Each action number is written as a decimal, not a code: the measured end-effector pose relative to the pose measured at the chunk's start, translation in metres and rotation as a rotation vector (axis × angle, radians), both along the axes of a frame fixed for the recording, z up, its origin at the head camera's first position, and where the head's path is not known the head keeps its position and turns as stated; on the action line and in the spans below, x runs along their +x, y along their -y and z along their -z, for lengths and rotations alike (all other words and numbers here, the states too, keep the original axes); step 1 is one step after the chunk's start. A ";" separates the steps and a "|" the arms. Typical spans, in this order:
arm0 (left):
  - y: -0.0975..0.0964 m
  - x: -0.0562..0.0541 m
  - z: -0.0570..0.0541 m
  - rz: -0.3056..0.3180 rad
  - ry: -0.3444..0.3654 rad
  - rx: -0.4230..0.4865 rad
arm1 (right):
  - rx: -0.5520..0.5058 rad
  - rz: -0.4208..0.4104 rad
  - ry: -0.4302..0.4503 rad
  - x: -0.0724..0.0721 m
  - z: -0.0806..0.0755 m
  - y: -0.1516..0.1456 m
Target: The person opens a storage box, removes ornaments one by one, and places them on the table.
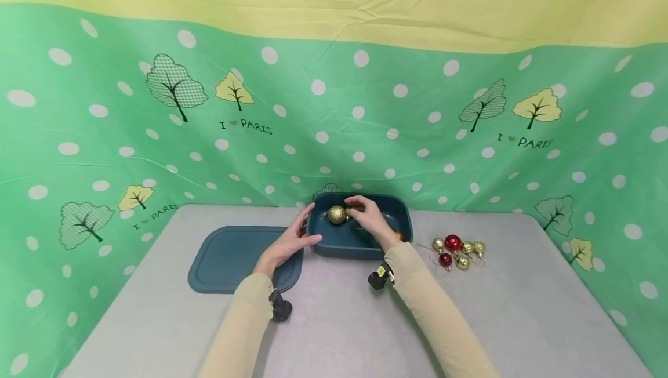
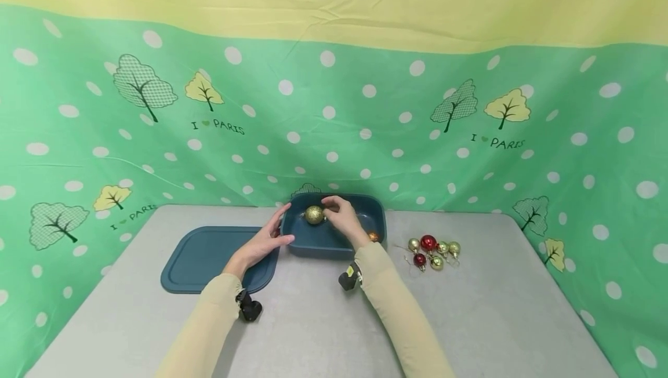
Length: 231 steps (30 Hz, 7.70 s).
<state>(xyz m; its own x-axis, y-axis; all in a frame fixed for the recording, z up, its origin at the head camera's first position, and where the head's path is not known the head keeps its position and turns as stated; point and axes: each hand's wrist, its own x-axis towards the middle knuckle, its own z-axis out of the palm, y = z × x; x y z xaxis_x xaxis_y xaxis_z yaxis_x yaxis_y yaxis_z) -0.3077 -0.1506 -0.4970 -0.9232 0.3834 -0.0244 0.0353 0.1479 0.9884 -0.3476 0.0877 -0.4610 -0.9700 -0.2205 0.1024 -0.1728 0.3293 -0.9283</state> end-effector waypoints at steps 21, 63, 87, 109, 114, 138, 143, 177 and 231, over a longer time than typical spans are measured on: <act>-0.002 0.014 -0.031 0.053 0.018 -0.002 | 0.299 -0.139 -0.048 -0.004 0.009 0.001; 0.002 0.011 -0.027 0.047 0.000 0.007 | -0.006 -0.173 0.051 0.020 -0.022 -0.022; 0.003 0.001 0.002 0.029 -0.029 -0.010 | 0.041 -0.187 -0.073 0.058 -0.054 -0.092; -0.003 0.012 -0.020 0.053 -0.024 -0.006 | 0.140 -0.074 -0.149 0.098 -0.037 -0.185; -0.007 0.018 -0.028 0.062 -0.019 0.000 | 0.161 -0.031 -0.145 0.109 -0.035 -0.209; -0.005 0.017 -0.035 0.059 -0.031 -0.046 | 0.281 0.124 -0.135 0.126 0.010 -0.268; -0.003 0.016 -0.036 0.049 -0.029 -0.047 | 0.279 0.116 -0.126 0.124 0.013 -0.266; -0.004 0.020 -0.035 0.044 -0.017 -0.038 | 0.364 0.146 -0.083 0.119 0.021 -0.258; -0.003 0.019 -0.032 0.041 -0.018 -0.011 | 0.140 0.017 -0.202 0.113 -0.005 -0.184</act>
